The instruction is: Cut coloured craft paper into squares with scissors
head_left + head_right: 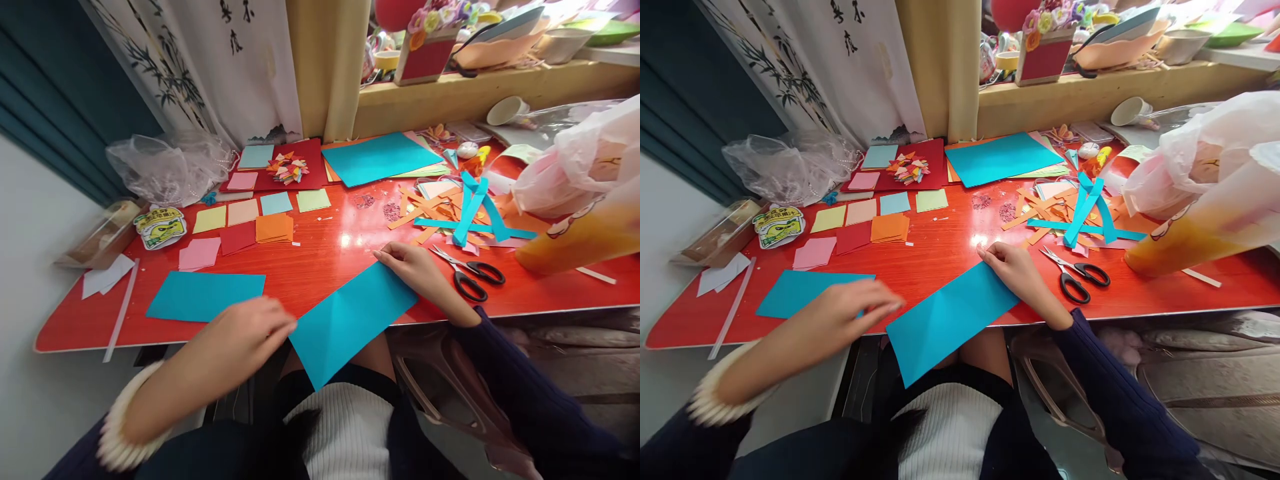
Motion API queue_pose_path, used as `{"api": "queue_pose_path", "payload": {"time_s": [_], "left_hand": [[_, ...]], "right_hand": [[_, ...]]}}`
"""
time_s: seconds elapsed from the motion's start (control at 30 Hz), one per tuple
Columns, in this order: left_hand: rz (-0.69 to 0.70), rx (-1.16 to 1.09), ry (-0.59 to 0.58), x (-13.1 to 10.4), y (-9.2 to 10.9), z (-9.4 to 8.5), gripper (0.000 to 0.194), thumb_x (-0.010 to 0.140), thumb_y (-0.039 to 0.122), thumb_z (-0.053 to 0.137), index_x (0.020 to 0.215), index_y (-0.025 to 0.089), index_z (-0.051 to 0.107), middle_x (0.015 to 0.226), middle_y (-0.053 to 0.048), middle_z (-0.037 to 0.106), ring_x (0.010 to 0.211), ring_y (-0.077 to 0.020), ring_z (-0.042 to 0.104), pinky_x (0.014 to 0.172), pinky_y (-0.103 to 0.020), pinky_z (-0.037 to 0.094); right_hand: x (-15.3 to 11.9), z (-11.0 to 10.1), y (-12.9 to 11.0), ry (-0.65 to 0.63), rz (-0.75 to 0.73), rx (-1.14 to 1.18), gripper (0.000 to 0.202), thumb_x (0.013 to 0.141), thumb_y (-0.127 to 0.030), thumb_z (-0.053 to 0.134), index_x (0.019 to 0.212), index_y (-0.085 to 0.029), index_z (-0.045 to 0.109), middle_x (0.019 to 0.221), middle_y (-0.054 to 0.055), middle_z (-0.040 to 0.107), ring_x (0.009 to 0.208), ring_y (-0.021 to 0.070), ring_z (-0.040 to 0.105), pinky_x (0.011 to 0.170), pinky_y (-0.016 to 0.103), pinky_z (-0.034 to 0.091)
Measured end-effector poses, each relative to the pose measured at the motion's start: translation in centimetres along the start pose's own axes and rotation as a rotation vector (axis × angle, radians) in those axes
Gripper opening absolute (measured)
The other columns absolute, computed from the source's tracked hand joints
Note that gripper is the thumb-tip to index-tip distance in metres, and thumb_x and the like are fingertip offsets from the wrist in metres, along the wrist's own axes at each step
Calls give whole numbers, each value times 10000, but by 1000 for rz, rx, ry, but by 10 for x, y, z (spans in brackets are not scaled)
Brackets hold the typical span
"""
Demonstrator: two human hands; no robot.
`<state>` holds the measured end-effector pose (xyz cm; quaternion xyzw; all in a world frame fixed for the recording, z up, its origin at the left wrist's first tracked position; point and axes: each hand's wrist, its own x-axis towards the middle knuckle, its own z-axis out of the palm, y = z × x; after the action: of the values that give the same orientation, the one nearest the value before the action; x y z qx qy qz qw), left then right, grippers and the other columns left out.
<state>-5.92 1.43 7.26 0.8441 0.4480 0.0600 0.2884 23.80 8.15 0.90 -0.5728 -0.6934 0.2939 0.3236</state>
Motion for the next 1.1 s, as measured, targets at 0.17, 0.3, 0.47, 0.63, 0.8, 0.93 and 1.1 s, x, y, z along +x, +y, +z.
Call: {"api": "queue_pose_path", "payload": {"time_s": [0.17, 0.3, 0.47, 0.63, 0.8, 0.93, 1.1], "left_hand": [[214, 40, 215, 111, 22, 17, 225, 907, 334, 508, 989, 180, 650, 998, -74, 662, 950, -199, 587, 824, -321, 436], [271, -45, 201, 135, 56, 19, 210, 915, 245, 495, 807, 149, 647, 816, -45, 678, 758, -155, 588, 683, -273, 397], [186, -49, 185, 109, 60, 9, 319, 900, 283, 507, 639, 139, 622, 661, -22, 647, 614, -119, 544, 589, -254, 345], [150, -76, 152, 84, 43, 10, 293, 898, 299, 500, 695, 144, 643, 702, -20, 676, 630, -114, 567, 602, -237, 360], [132, -114, 145, 58, 32, 10, 285, 897, 285, 493, 683, 156, 630, 695, -7, 683, 638, -110, 584, 610, -225, 374], [72, -121, 115, 38, 25, 9, 300, 910, 302, 479, 692, 164, 633, 726, 1, 689, 672, -111, 594, 631, -219, 389], [23, -190, 152, 18, 13, 10, 263, 881, 262, 542, 657, 168, 644, 664, 30, 662, 599, -76, 551, 585, -195, 374]], "right_hand": [[-12, 0, -26, 45, -40, 96, 418, 882, -540, 467, 642, -198, 452, 588, -14, 451, 560, 120, 406, 518, 259, 294], [-18, -7, -36, 146, -75, 78, 388, 902, -504, 466, 659, -202, 459, 597, -11, 480, 564, 122, 416, 543, 262, 320], [-19, -11, -30, 167, -81, -20, 373, 924, -463, 451, 657, -203, 425, 566, -30, 399, 529, 111, 372, 524, 266, 285], [-20, -13, -22, 124, -56, -68, 378, 925, -465, 453, 655, -205, 409, 557, -33, 377, 521, 112, 363, 514, 274, 262], [-20, -16, -17, 125, -44, -112, 375, 930, -454, 436, 649, -209, 393, 566, -26, 374, 530, 118, 368, 525, 281, 266], [-19, -17, -17, 105, -44, -128, 379, 928, -464, 423, 650, -209, 391, 569, -22, 383, 534, 122, 372, 527, 283, 267], [-17, -15, -18, 122, -66, -140, 371, 913, -447, 445, 635, -205, 396, 550, -26, 388, 509, 115, 373, 508, 272, 264]]}}
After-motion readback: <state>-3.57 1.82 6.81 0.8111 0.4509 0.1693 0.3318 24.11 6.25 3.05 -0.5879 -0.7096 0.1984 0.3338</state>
